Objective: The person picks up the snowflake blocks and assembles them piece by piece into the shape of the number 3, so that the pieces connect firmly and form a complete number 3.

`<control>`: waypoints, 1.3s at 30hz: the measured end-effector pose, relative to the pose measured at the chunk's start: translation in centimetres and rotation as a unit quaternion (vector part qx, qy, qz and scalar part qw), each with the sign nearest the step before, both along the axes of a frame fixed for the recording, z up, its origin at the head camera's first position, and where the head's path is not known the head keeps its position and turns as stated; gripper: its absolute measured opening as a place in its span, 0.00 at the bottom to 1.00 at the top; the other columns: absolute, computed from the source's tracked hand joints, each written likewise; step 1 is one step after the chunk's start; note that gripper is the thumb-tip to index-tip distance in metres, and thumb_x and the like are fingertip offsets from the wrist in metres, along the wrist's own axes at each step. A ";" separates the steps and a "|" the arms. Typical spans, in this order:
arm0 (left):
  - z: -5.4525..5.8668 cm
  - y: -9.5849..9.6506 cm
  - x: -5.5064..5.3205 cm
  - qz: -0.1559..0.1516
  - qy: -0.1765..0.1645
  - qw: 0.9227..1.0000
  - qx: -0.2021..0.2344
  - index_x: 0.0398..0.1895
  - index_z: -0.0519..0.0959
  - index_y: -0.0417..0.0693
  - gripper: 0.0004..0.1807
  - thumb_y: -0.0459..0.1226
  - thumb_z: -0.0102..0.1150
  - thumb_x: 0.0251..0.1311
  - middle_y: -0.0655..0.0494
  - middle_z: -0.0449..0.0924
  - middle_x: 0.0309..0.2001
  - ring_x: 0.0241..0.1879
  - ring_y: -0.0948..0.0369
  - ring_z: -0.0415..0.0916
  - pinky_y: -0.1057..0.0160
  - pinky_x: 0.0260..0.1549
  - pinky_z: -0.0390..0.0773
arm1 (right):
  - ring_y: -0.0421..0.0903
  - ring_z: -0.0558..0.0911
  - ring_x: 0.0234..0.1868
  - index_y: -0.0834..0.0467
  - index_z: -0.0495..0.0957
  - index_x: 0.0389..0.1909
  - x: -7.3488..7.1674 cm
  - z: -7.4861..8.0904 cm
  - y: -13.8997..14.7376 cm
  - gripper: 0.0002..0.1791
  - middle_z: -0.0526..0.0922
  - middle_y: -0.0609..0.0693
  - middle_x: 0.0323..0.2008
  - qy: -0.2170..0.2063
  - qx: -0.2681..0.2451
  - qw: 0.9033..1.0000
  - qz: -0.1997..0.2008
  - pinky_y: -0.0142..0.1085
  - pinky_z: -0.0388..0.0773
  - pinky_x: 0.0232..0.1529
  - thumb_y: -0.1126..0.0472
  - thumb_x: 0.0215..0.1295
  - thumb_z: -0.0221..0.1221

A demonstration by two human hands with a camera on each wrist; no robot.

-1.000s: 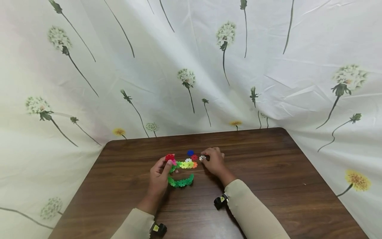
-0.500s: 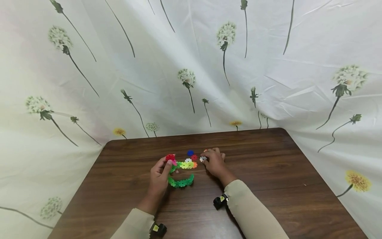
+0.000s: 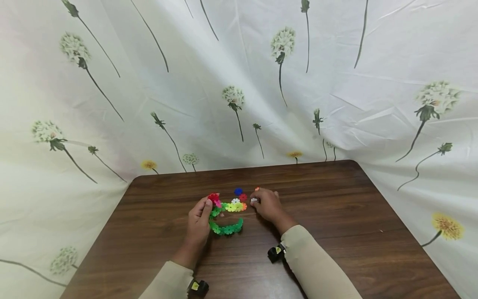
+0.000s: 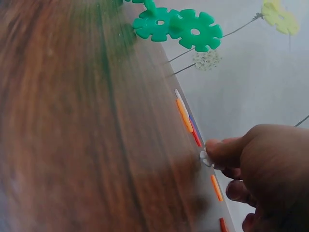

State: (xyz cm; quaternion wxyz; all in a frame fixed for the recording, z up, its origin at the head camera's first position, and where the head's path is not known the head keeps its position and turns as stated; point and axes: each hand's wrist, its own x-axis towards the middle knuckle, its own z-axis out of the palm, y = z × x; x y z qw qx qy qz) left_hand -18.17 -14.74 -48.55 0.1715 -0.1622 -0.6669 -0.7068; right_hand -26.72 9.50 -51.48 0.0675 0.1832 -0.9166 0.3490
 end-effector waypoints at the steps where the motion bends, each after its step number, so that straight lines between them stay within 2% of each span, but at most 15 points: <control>1: 0.0 0.0 0.0 0.001 -0.004 1.000 0.000 0.60 0.83 0.30 0.18 0.34 0.46 0.87 0.36 0.84 0.44 0.32 0.50 0.86 0.53 0.38 0.91 | 0.54 0.88 0.57 0.57 0.91 0.51 0.0 0.0 0.0 0.09 0.91 0.52 0.51 -0.002 -0.006 1.000 0.003 0.57 0.76 0.66 0.61 0.74 0.70; 3: 0.0 0.1 0.1 -0.001 -0.007 1.000 -0.002 0.60 0.82 0.30 0.18 0.35 0.46 0.87 0.37 0.84 0.43 0.33 0.50 0.86 0.52 0.38 0.92 | 0.53 0.89 0.54 0.59 0.90 0.53 0.0 0.2 0.0 0.10 0.92 0.54 0.50 0.002 -0.027 1.000 0.011 0.54 0.82 0.63 0.62 0.76 0.68; 5: -0.1 0.1 0.0 -0.004 -0.002 1.000 -0.003 0.61 0.81 0.28 0.18 0.34 0.45 0.87 0.36 0.84 0.43 0.33 0.52 0.86 0.53 0.38 0.92 | 0.49 0.88 0.47 0.61 0.89 0.55 0.0 0.4 0.0 0.11 0.92 0.54 0.46 0.003 -0.059 0.998 0.015 0.48 0.87 0.52 0.62 0.77 0.67; 8: -0.2 0.1 -0.1 -0.014 0.009 1.000 -0.004 0.62 0.79 0.24 0.19 0.33 0.44 0.87 0.34 0.83 0.42 0.34 0.56 0.85 0.54 0.38 0.91 | 0.43 0.83 0.36 0.62 0.88 0.56 -0.1 0.9 -0.1 0.12 0.89 0.52 0.37 0.000 -0.113 0.993 0.021 0.38 0.83 0.38 0.63 0.77 0.67; 12: -0.2 0.1 -0.1 -0.022 0.012 1.000 -0.008 0.63 0.77 0.23 0.19 0.32 0.43 0.88 0.35 0.82 0.43 0.37 0.57 0.85 0.54 0.39 0.92 | 0.40 0.78 0.30 0.64 0.88 0.54 0.2 2.0 -0.3 0.12 0.87 0.51 0.32 -0.010 -0.167 0.986 0.028 0.31 0.76 0.31 0.62 0.77 0.67; 15: -0.1 0.0 0.0 -0.018 0.003 1.000 -0.017 0.64 0.78 0.25 0.19 0.33 0.45 0.87 0.39 0.83 0.45 0.39 0.55 0.85 0.54 0.40 0.92 | 0.41 0.76 0.31 0.65 0.88 0.56 0.6 3.0 -0.5 0.15 0.86 0.52 0.32 -0.026 -0.196 0.980 0.030 0.30 0.75 0.31 0.62 0.75 0.69; 19: 0.0 0.0 0.1 -0.005 -0.008 0.999 -0.033 0.64 0.79 0.29 0.17 0.32 0.51 0.85 0.44 0.84 0.44 0.36 0.54 0.87 0.56 0.39 0.91 | 0.41 0.74 0.32 0.66 0.85 0.63 1.0 4.0 -0.5 0.20 0.84 0.55 0.35 -0.040 -0.207 0.977 0.038 0.30 0.74 0.32 0.63 0.74 0.69; 24: -0.1 0.1 0.1 -0.013 -0.007 1.000 -0.027 0.65 0.80 0.29 0.18 0.33 0.48 0.86 0.45 0.84 0.43 0.35 0.60 0.85 0.54 0.40 0.91 | 0.42 0.78 0.38 0.64 0.81 0.70 1.7 5.3 -0.6 0.22 0.87 0.60 0.45 -0.049 -0.206 0.976 0.059 0.30 0.77 0.37 0.66 0.78 0.64; 27: 0.0 0.2 0.1 -0.019 -0.010 1.000 -0.022 0.65 0.80 0.31 0.19 0.35 0.46 0.88 0.46 0.84 0.44 0.36 0.58 0.85 0.54 0.41 0.92 | 0.43 0.78 0.40 0.62 0.81 0.70 2.3 6.2 -0.7 0.21 0.86 0.61 0.47 -0.059 -0.222 0.971 0.069 0.30 0.77 0.38 0.66 0.80 0.63; 30: 0.0 0.1 0.1 -0.021 -0.013 0.999 -0.024 0.66 0.80 0.33 0.18 0.36 0.47 0.87 0.48 0.84 0.45 0.37 0.54 0.86 0.55 0.41 0.92 | 0.42 0.77 0.37 0.62 0.82 0.68 2.7 7.0 -1.0 0.20 0.83 0.60 0.45 -0.063 -0.250 0.963 0.085 0.30 0.77 0.36 0.67 0.80 0.63; 34: 0.0 0.2 0.2 -0.024 -0.016 0.999 -0.026 0.67 0.79 0.32 0.18 0.35 0.47 0.87 0.45 0.84 0.47 0.39 0.52 0.86 0.55 0.42 0.92 | 0.40 0.77 0.34 0.64 0.82 0.65 3.3 7.7 -1.3 0.18 0.81 0.60 0.42 -0.055 -0.282 0.951 0.112 0.30 0.78 0.35 0.68 0.78 0.63; 39: 0.0 0.3 0.2 -0.010 -0.030 0.999 -0.041 0.68 0.79 0.32 0.19 0.36 0.47 0.87 0.36 0.84 0.48 0.38 0.52 0.87 0.56 0.40 0.91 | 0.39 0.79 0.35 0.67 0.81 0.64 4.0 8.4 -1.6 0.18 0.83 0.61 0.42 -0.048 -0.296 0.945 0.134 0.30 0.81 0.37 0.70 0.76 0.65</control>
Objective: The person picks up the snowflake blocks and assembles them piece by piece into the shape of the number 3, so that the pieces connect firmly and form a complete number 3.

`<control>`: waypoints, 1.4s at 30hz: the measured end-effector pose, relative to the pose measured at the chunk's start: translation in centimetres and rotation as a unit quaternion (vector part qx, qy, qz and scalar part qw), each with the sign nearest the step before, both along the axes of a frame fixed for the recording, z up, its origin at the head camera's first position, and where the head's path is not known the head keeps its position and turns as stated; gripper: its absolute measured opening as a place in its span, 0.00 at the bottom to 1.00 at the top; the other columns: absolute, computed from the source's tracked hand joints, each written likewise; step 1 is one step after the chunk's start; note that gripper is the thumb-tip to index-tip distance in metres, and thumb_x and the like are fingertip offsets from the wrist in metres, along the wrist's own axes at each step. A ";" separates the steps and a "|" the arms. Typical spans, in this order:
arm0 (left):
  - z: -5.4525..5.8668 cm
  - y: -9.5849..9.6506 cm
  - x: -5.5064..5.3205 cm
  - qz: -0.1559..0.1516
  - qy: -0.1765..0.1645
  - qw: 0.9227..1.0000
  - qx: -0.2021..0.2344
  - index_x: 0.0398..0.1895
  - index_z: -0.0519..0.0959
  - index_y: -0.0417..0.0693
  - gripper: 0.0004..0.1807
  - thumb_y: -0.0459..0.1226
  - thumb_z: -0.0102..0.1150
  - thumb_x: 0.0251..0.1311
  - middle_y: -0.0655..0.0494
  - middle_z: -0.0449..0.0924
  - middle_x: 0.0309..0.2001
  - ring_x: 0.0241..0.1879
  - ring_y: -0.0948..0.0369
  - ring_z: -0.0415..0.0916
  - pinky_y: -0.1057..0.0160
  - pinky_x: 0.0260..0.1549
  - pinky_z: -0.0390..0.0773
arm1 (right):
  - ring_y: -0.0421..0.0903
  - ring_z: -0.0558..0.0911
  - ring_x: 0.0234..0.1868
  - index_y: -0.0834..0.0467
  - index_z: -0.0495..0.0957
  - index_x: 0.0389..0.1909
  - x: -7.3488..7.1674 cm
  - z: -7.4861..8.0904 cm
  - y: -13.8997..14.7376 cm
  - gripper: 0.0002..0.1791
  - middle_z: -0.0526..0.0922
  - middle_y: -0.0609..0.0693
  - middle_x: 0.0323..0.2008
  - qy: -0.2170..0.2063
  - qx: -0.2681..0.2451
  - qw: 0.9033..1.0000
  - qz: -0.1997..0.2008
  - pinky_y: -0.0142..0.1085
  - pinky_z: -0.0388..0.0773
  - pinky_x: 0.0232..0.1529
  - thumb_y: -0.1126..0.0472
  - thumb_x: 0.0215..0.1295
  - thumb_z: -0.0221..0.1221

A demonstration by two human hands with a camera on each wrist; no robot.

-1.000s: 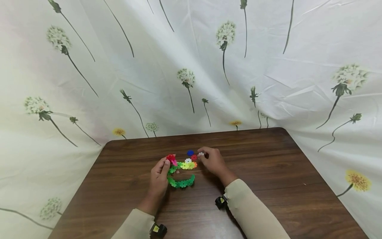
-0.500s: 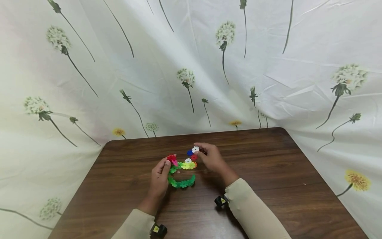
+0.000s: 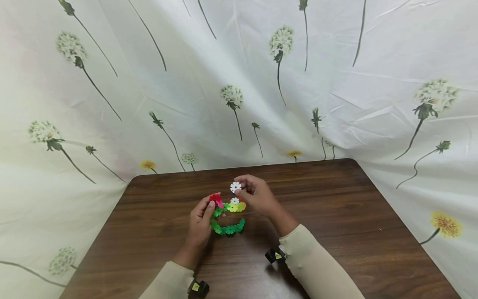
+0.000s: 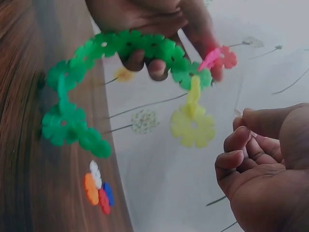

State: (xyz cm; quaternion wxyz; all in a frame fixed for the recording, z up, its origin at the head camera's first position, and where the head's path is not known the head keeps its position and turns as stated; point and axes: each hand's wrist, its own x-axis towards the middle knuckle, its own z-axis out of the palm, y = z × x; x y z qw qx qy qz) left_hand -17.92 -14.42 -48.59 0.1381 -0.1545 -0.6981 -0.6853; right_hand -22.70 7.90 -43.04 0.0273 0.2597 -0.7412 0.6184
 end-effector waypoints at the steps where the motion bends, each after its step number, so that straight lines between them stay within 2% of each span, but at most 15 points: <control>1: 0.0 0.0 0.0 0.005 -0.006 1.000 -0.002 0.68 0.79 0.33 0.19 0.37 0.48 0.87 0.35 0.84 0.49 0.38 0.52 0.87 0.56 0.41 0.91 | 0.39 0.80 0.35 0.68 0.81 0.64 0.1 0.1 -0.1 0.18 0.83 0.61 0.41 -0.001 0.000 1.000 0.003 0.30 0.82 0.37 0.70 0.76 0.65; 5: 0.0 0.1 0.1 0.015 -0.025 1.000 -0.011 0.68 0.81 0.38 0.19 0.39 0.50 0.87 0.32 0.85 0.53 0.39 0.50 0.88 0.55 0.44 0.92 | 0.39 0.79 0.33 0.70 0.81 0.64 0.7 0.7 -0.3 0.19 0.83 0.60 0.39 -0.009 0.003 1.000 0.013 0.30 0.80 0.33 0.70 0.76 0.65; 9: 0.0 0.3 0.2 0.016 -0.024 1.000 -0.012 0.67 0.82 0.38 0.18 0.38 0.52 0.86 0.33 0.86 0.52 0.38 0.55 0.88 0.54 0.44 0.92 | 0.37 0.77 0.30 0.68 0.83 0.64 1.2 1.3 -0.6 0.19 0.83 0.62 0.37 -0.010 0.008 1.000 0.009 0.28 0.78 0.31 0.70 0.76 0.65; 14: 0.2 0.5 0.4 0.013 -0.003 1.000 0.000 0.65 0.82 0.34 0.17 0.35 0.52 0.85 0.32 0.86 0.50 0.36 0.64 0.87 0.61 0.40 0.91 | 0.36 0.79 0.29 0.68 0.84 0.62 1.6 1.7 -0.8 0.18 0.85 0.63 0.36 -0.006 0.006 1.000 0.007 0.30 0.81 0.31 0.70 0.75 0.67; 18: 0.3 0.8 0.5 0.012 0.019 1.000 0.006 0.62 0.84 0.32 0.15 0.32 0.53 0.84 0.34 0.86 0.46 0.35 0.67 0.86 0.66 0.36 0.88 | 0.36 0.81 0.29 0.68 0.84 0.61 2.0 2.1 -1.0 0.18 0.85 0.61 0.35 -0.007 0.000 1.000 0.010 0.31 0.83 0.31 0.70 0.74 0.67; 23: 0.2 1.1 0.5 0.022 0.047 0.999 -0.001 0.59 0.85 0.32 0.13 0.30 0.55 0.82 0.33 0.88 0.45 0.36 0.68 0.84 0.69 0.36 0.86 | 0.36 0.80 0.27 0.69 0.84 0.61 2.4 2.3 -1.2 0.18 0.85 0.58 0.34 -0.002 0.003 1.000 0.011 0.30 0.81 0.28 0.71 0.73 0.68; 28: 0.1 1.3 0.4 0.018 0.058 0.998 0.000 0.57 0.85 0.31 0.12 0.28 0.56 0.81 0.32 0.87 0.42 0.33 0.67 0.85 0.66 0.34 0.87 | 0.36 0.78 0.27 0.67 0.85 0.61 2.8 2.5 -1.5 0.19 0.85 0.55 0.35 0.001 0.021 1.000 0.001 0.27 0.77 0.28 0.68 0.73 0.69; 32: 0.1 1.3 0.3 0.005 0.063 0.998 -0.003 0.55 0.85 0.31 0.11 0.28 0.56 0.80 0.32 0.86 0.41 0.33 0.66 0.86 0.62 0.35 0.90 | 0.36 0.78 0.28 0.66 0.86 0.60 3.3 2.7 -1.7 0.18 0.87 0.55 0.35 0.030 0.044 0.998 -0.017 0.27 0.78 0.29 0.68 0.71 0.70; 37: 0.0 1.3 0.3 0.002 0.082 0.997 -0.016 0.54 0.86 0.33 0.11 0.27 0.56 0.80 0.33 0.86 0.40 0.32 0.54 0.86 0.57 0.33 0.90 | 0.38 0.79 0.30 0.63 0.87 0.60 3.9 3.3 -1.9 0.18 0.88 0.54 0.37 0.080 0.069 0.994 -0.031 0.29 0.80 0.32 0.67 0.70 0.72; 42: 0.0 1.3 0.4 -0.001 0.088 0.996 -0.032 0.54 0.87 0.37 0.11 0.28 0.56 0.81 0.38 0.86 0.39 0.32 0.48 0.84 0.55 0.33 0.89 | 0.43 0.80 0.36 0.60 0.88 0.58 4.0 3.3 -2.0 0.18 0.90 0.54 0.47 0.105 0.073 0.991 -0.034 0.30 0.82 0.36 0.66 0.68 0.73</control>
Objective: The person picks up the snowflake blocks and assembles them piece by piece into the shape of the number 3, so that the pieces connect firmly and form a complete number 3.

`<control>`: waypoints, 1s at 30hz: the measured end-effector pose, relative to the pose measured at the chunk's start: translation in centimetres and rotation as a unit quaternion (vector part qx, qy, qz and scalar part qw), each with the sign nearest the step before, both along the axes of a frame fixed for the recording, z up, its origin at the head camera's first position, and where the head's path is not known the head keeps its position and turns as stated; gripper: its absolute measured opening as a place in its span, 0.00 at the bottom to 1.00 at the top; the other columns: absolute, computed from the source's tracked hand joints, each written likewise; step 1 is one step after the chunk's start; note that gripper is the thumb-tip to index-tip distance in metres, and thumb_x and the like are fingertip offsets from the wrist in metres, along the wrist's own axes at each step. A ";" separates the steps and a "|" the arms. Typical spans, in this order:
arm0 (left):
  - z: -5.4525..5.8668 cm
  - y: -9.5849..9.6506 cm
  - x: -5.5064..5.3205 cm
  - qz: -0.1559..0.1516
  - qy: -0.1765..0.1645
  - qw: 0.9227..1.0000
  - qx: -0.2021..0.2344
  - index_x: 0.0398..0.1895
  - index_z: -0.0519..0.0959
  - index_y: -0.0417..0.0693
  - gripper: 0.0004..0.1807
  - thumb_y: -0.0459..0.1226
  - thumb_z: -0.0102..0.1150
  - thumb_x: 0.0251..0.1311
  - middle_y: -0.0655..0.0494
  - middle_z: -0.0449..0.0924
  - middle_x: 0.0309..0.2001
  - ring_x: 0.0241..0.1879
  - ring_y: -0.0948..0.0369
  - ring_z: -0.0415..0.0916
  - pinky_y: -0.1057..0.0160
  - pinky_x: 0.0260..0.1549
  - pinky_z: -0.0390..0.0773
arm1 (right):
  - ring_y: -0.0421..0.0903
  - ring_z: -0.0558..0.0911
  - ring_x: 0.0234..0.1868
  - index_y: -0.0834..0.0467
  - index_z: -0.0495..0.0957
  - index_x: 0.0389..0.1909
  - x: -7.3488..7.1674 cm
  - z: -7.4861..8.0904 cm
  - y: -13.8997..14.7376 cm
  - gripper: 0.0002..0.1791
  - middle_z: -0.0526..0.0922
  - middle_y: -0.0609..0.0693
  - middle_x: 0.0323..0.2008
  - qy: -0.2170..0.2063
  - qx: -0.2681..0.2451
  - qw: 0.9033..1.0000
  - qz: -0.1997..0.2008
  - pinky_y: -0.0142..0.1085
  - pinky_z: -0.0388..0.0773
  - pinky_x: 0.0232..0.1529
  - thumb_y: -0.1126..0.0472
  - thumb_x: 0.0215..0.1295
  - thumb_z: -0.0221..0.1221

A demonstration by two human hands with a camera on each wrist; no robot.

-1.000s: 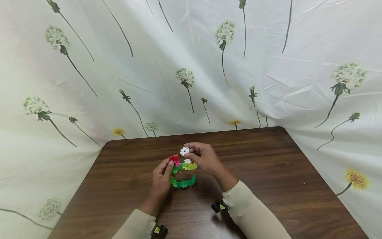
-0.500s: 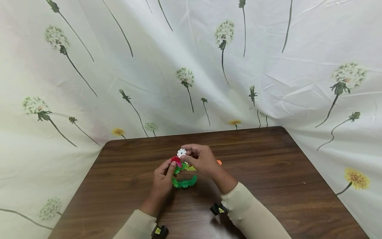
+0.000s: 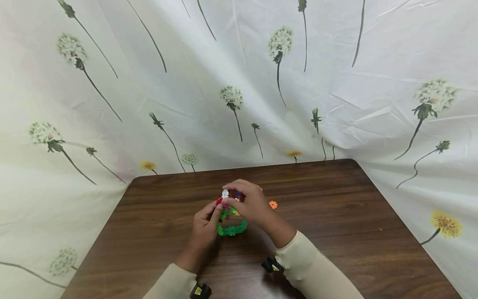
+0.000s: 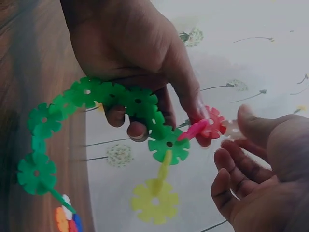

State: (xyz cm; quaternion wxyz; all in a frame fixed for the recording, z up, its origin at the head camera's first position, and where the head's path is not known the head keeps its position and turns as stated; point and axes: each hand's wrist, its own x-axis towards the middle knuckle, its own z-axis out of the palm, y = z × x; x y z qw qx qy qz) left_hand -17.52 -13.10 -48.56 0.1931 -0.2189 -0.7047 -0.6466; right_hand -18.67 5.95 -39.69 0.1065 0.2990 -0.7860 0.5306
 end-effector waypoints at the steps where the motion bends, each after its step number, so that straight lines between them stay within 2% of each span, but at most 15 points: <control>1: 0.0 0.0 0.0 0.000 0.000 1.000 -0.002 0.54 0.87 0.37 0.11 0.28 0.56 0.81 0.38 0.85 0.38 0.32 0.48 0.83 0.55 0.33 0.89 | 0.44 0.81 0.37 0.60 0.88 0.58 -0.1 -0.2 0.0 0.18 0.90 0.55 0.49 -0.002 -0.005 1.000 0.002 0.30 0.83 0.37 0.66 0.68 0.73; 6: 0.1 0.1 -0.1 0.004 0.012 1.000 -0.002 0.52 0.87 0.36 0.11 0.27 0.55 0.81 0.38 0.85 0.36 0.30 0.52 0.83 0.54 0.30 0.88 | 0.47 0.85 0.42 0.61 0.87 0.59 -0.4 -0.7 0.0 0.18 0.91 0.56 0.50 -0.023 -0.025 0.999 0.011 0.32 0.86 0.44 0.67 0.69 0.73; 9: 0.1 0.2 -0.1 0.005 0.022 1.000 0.000 0.51 0.87 0.35 0.10 0.26 0.55 0.80 0.37 0.84 0.34 0.29 0.50 0.82 0.53 0.28 0.87 | 0.49 0.85 0.43 0.63 0.87 0.59 -0.5 -1.1 0.0 0.19 0.91 0.58 0.51 -0.020 -0.033 0.999 0.019 0.32 0.86 0.45 0.68 0.69 0.73; 13: 0.2 0.2 -0.1 0.000 0.039 0.999 0.002 0.50 0.87 0.34 0.10 0.24 0.56 0.78 0.37 0.85 0.34 0.28 0.47 0.82 0.53 0.28 0.88 | 0.50 0.87 0.45 0.65 0.87 0.59 -0.7 -1.6 -0.2 0.20 0.91 0.59 0.53 0.021 -0.035 0.999 0.035 0.33 0.88 0.46 0.70 0.67 0.73; 18: 0.2 0.2 0.0 0.002 0.056 0.998 0.003 0.51 0.87 0.32 0.11 0.23 0.56 0.78 0.34 0.85 0.34 0.27 0.49 0.82 0.54 0.28 0.89 | 0.46 0.88 0.47 0.65 0.86 0.60 -1.0 -2.0 -0.3 0.21 0.91 0.59 0.52 0.063 -0.038 0.996 0.044 0.35 0.89 0.49 0.70 0.66 0.73; 23: 0.2 0.2 0.0 0.005 0.063 0.998 0.005 0.52 0.87 0.29 0.11 0.22 0.56 0.77 0.31 0.86 0.35 0.26 0.47 0.82 0.54 0.26 0.89 | 0.43 0.88 0.48 0.65 0.86 0.60 -1.0 -2.2 -0.2 0.21 0.91 0.60 0.52 0.051 -0.047 0.996 0.051 0.33 0.89 0.50 0.71 0.66 0.73; 26: 0.1 0.1 0.0 0.007 0.062 0.998 0.003 0.52 0.87 0.29 0.11 0.22 0.56 0.77 0.33 0.86 0.34 0.25 0.44 0.81 0.53 0.26 0.89 | 0.42 0.87 0.49 0.65 0.86 0.60 -1.0 -2.3 -0.3 0.21 0.90 0.59 0.52 0.038 -0.047 0.997 0.053 0.32 0.88 0.50 0.70 0.66 0.73; 30: 0.0 -0.1 0.0 0.009 0.042 0.999 0.006 0.53 0.87 0.30 0.11 0.23 0.55 0.78 0.34 0.86 0.34 0.26 0.50 0.82 0.53 0.27 0.89 | 0.44 0.87 0.48 0.64 0.86 0.61 -1.0 -2.4 -0.5 0.21 0.90 0.60 0.52 0.042 -0.047 0.997 0.053 0.35 0.89 0.49 0.70 0.67 0.72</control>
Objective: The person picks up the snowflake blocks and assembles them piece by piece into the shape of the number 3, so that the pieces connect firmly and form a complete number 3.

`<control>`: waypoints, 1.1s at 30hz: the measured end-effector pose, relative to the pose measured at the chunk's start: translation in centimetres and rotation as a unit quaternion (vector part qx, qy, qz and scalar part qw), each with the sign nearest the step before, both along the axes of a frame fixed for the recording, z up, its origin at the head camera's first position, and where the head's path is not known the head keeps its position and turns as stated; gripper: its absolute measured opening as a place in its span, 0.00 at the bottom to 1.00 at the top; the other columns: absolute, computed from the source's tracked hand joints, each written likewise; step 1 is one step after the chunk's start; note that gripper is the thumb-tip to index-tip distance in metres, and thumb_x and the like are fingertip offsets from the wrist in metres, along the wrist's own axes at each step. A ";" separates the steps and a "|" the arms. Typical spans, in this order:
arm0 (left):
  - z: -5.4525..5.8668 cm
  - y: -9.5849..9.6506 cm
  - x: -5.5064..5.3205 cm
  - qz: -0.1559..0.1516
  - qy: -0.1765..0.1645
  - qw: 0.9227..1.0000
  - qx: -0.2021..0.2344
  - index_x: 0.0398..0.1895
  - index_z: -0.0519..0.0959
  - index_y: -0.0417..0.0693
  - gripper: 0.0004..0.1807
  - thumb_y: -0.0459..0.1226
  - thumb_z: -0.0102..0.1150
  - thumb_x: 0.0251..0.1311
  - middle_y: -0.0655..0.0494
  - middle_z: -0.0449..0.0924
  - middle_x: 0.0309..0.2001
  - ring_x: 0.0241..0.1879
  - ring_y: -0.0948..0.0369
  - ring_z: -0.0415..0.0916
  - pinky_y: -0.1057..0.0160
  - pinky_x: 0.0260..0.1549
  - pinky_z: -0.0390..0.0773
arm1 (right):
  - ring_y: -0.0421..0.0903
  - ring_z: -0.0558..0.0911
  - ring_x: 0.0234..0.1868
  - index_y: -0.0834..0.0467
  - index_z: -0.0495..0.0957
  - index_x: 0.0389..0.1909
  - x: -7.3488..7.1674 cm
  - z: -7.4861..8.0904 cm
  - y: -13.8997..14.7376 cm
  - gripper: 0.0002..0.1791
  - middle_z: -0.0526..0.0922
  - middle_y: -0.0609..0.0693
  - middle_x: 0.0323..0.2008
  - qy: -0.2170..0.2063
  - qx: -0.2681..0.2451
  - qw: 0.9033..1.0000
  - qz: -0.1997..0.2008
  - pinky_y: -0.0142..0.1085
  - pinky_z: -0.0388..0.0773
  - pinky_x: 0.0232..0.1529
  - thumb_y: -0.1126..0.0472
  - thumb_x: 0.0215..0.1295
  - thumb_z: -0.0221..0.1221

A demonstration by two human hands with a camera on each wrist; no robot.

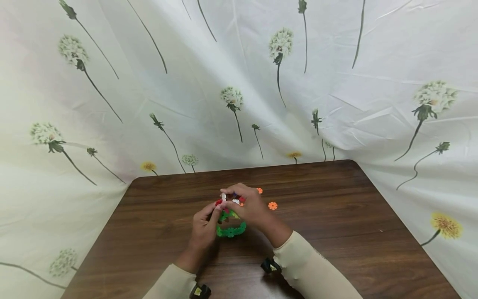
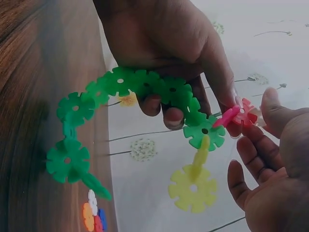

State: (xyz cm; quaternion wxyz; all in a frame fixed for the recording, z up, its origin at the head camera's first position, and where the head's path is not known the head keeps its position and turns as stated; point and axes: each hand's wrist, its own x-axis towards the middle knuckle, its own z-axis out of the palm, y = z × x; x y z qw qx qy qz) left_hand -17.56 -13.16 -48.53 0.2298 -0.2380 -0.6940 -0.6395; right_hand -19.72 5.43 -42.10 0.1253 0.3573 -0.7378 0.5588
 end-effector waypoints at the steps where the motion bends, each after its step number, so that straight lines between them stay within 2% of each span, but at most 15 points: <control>1: 0.0 0.0 0.0 0.001 -0.008 1.000 0.002 0.52 0.86 0.30 0.11 0.23 0.55 0.78 0.34 0.86 0.35 0.26 0.53 0.83 0.55 0.27 0.89 | 0.45 0.87 0.47 0.64 0.86 0.61 0.0 0.0 -0.1 0.21 0.90 0.60 0.52 0.005 0.002 1.000 -0.001 0.37 0.89 0.49 0.70 0.68 0.72; 5: 0.1 0.0 0.0 -0.001 -0.027 1.000 0.013 0.52 0.85 0.29 0.10 0.24 0.56 0.78 0.31 0.87 0.40 0.36 0.67 0.84 0.63 0.33 0.89 | 0.47 0.87 0.45 0.64 0.86 0.62 -0.1 -0.1 -0.1 0.19 0.90 0.60 0.53 0.021 0.010 1.000 -0.003 0.39 0.89 0.47 0.69 0.72 0.68; 7: 0.2 -0.1 0.0 0.000 -0.027 1.000 0.011 0.53 0.85 0.29 0.10 0.24 0.57 0.78 0.31 0.88 0.44 0.41 0.70 0.84 0.68 0.39 0.88 | 0.48 0.87 0.46 0.63 0.86 0.62 -0.1 -0.1 -0.1 0.18 0.90 0.59 0.54 0.030 0.014 0.999 -0.006 0.40 0.89 0.47 0.69 0.74 0.67; 11: 0.3 -0.2 0.0 -0.002 -0.012 1.000 -0.006 0.56 0.84 0.29 0.11 0.23 0.57 0.76 0.32 0.89 0.49 0.48 0.71 0.85 0.72 0.48 0.86 | 0.51 0.88 0.53 0.63 0.87 0.61 -0.2 -0.2 -0.2 0.17 0.89 0.60 0.55 0.044 0.011 0.999 -0.010 0.44 0.90 0.49 0.68 0.73 0.68; 14: 0.3 -0.2 -0.1 0.002 -0.005 1.000 -0.018 0.59 0.84 0.32 0.14 0.23 0.59 0.75 0.34 0.90 0.51 0.49 0.70 0.85 0.70 0.49 0.86 | 0.53 0.87 0.56 0.62 0.87 0.60 -0.3 -0.2 -0.2 0.17 0.89 0.61 0.55 0.045 0.007 0.999 -0.009 0.51 0.91 0.52 0.68 0.72 0.69; 18: 0.5 -0.2 0.1 0.022 -0.008 0.999 -0.029 0.65 0.82 0.38 0.19 0.24 0.64 0.72 0.38 0.89 0.54 0.50 0.68 0.85 0.69 0.50 0.86 | 0.53 0.88 0.57 0.62 0.88 0.59 -0.2 -0.1 -0.3 0.17 0.90 0.58 0.55 0.037 0.005 0.999 -0.007 0.58 0.89 0.53 0.68 0.72 0.70; 21: 0.5 -0.2 0.2 0.032 -0.003 0.999 -0.031 0.67 0.80 0.39 0.23 0.25 0.66 0.71 0.39 0.88 0.56 0.53 0.68 0.84 0.69 0.53 0.85 | 0.53 0.87 0.58 0.62 0.88 0.58 -0.1 0.0 -0.3 0.17 0.90 0.57 0.54 0.035 0.001 0.999 -0.008 0.55 0.90 0.55 0.68 0.71 0.71; 24: 0.5 -0.1 0.2 0.036 0.003 0.999 -0.030 0.68 0.80 0.39 0.23 0.24 0.66 0.71 0.39 0.88 0.57 0.55 0.68 0.83 0.69 0.56 0.85 | 0.53 0.87 0.57 0.62 0.89 0.58 -0.1 -0.1 -0.4 0.16 0.90 0.56 0.54 0.045 -0.001 0.999 -0.012 0.46 0.90 0.55 0.68 0.71 0.70; 29: 0.5 0.1 0.2 0.041 0.010 0.999 -0.021 0.66 0.81 0.38 0.21 0.23 0.65 0.71 0.39 0.89 0.55 0.54 0.69 0.83 0.69 0.54 0.86 | 0.53 0.87 0.53 0.64 0.89 0.57 -0.3 -0.5 -0.6 0.15 0.89 0.58 0.51 0.077 -0.009 0.997 -0.015 0.34 0.88 0.48 0.70 0.71 0.69; 33: 0.6 0.1 0.2 0.040 0.017 0.999 -0.011 0.66 0.81 0.36 0.22 0.22 0.66 0.70 0.36 0.89 0.55 0.54 0.70 0.83 0.71 0.54 0.86 | 0.52 0.85 0.48 0.65 0.89 0.56 -0.4 -0.8 -0.6 0.16 0.87 0.58 0.49 0.087 -0.019 0.996 -0.009 0.32 0.86 0.43 0.72 0.69 0.70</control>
